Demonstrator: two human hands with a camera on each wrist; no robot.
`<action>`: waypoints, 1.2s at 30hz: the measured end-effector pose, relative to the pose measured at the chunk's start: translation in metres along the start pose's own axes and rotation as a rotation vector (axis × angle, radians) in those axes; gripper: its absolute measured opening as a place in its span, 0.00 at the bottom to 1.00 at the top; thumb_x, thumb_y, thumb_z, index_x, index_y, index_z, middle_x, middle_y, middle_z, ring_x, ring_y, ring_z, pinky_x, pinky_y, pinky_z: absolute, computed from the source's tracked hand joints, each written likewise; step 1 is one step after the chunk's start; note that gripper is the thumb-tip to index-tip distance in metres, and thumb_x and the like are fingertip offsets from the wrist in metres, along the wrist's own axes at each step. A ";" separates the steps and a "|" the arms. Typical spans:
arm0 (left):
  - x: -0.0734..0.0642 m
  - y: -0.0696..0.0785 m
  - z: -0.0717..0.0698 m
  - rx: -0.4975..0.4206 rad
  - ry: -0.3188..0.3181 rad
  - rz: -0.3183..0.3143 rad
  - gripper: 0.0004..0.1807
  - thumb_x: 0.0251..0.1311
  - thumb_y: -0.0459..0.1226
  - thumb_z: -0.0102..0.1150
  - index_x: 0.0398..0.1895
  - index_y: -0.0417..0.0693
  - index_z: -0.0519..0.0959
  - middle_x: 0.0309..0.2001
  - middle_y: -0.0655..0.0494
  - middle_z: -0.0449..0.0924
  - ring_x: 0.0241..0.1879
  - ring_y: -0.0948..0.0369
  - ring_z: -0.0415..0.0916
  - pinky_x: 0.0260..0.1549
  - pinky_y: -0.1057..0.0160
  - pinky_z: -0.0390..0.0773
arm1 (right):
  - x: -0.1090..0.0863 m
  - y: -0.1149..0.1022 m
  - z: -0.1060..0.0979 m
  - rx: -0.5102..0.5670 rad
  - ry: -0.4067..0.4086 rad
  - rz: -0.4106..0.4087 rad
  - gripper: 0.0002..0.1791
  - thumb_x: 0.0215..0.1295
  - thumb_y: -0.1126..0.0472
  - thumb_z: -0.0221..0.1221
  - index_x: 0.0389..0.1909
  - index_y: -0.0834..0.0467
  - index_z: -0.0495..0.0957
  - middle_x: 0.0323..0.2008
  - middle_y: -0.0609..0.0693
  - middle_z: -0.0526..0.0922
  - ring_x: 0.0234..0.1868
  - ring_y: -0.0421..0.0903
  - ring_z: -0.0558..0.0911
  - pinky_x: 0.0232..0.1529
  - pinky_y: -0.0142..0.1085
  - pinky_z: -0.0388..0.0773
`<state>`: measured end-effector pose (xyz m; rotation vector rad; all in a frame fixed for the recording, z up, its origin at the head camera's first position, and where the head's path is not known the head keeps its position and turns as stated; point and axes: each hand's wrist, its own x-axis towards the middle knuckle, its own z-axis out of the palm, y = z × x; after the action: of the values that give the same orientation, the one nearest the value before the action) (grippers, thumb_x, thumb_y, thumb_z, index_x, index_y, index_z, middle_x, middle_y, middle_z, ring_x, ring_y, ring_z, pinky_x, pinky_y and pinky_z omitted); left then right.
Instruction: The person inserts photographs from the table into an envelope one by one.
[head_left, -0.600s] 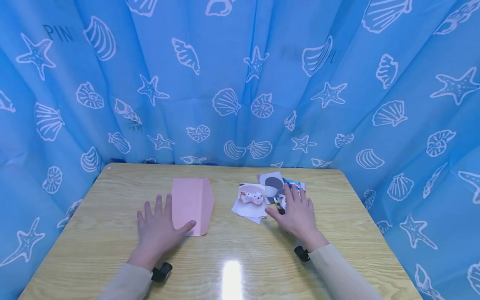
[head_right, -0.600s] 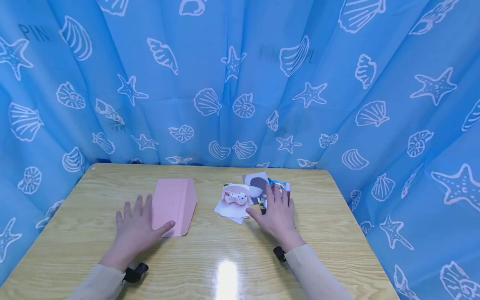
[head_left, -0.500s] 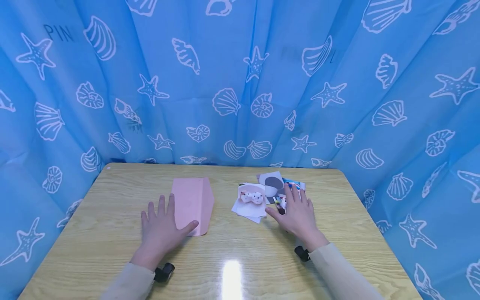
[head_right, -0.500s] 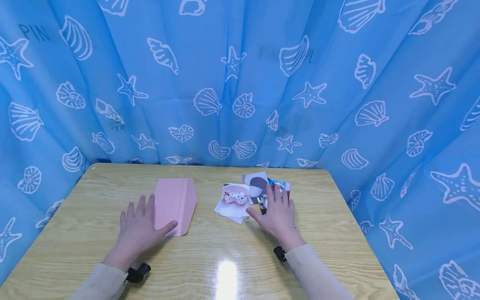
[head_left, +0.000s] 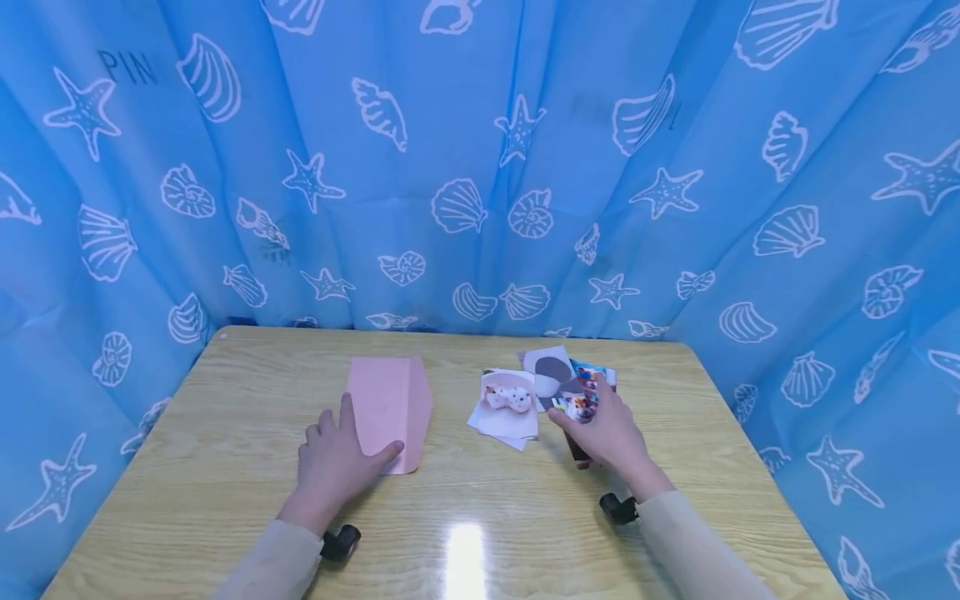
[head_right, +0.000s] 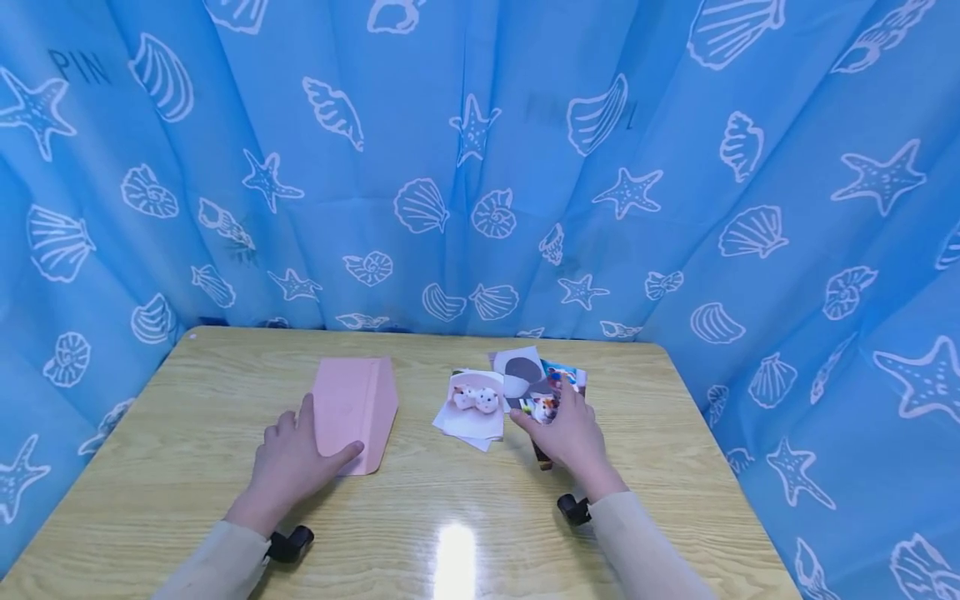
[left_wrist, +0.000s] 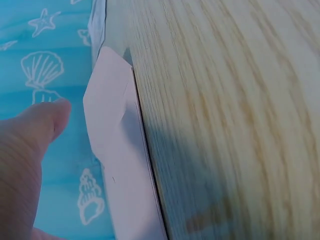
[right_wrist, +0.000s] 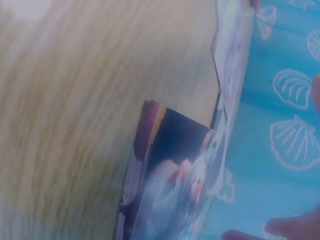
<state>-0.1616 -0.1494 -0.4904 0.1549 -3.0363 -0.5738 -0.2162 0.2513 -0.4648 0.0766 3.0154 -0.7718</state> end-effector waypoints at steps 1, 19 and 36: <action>0.001 0.000 0.000 -0.004 -0.004 -0.008 0.68 0.45 0.75 0.52 0.74 0.33 0.44 0.59 0.24 0.60 0.54 0.29 0.61 0.45 0.32 0.65 | 0.001 0.002 -0.003 0.034 -0.020 0.017 0.68 0.49 0.19 0.51 0.76 0.62 0.38 0.68 0.71 0.57 0.66 0.69 0.61 0.57 0.63 0.63; 0.012 0.001 0.005 0.021 -0.033 -0.108 0.69 0.39 0.78 0.52 0.59 0.20 0.56 0.44 0.26 0.66 0.43 0.37 0.66 0.34 0.41 0.69 | 0.009 0.044 -0.020 0.277 -0.184 0.262 0.52 0.53 0.25 0.56 0.54 0.72 0.66 0.44 0.66 0.74 0.40 0.54 0.75 0.38 0.44 0.75; 0.017 0.007 0.002 0.111 -0.107 -0.130 0.62 0.34 0.78 0.56 0.42 0.21 0.70 0.36 0.33 0.65 0.38 0.43 0.63 0.29 0.47 0.67 | 0.012 0.056 -0.009 0.204 -0.167 0.247 0.30 0.51 0.39 0.69 0.18 0.55 0.62 0.19 0.46 0.62 0.19 0.43 0.62 0.21 0.36 0.60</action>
<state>-0.1791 -0.1440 -0.4895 0.3397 -3.1814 -0.4343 -0.2249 0.3050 -0.4843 0.3624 2.6947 -0.9986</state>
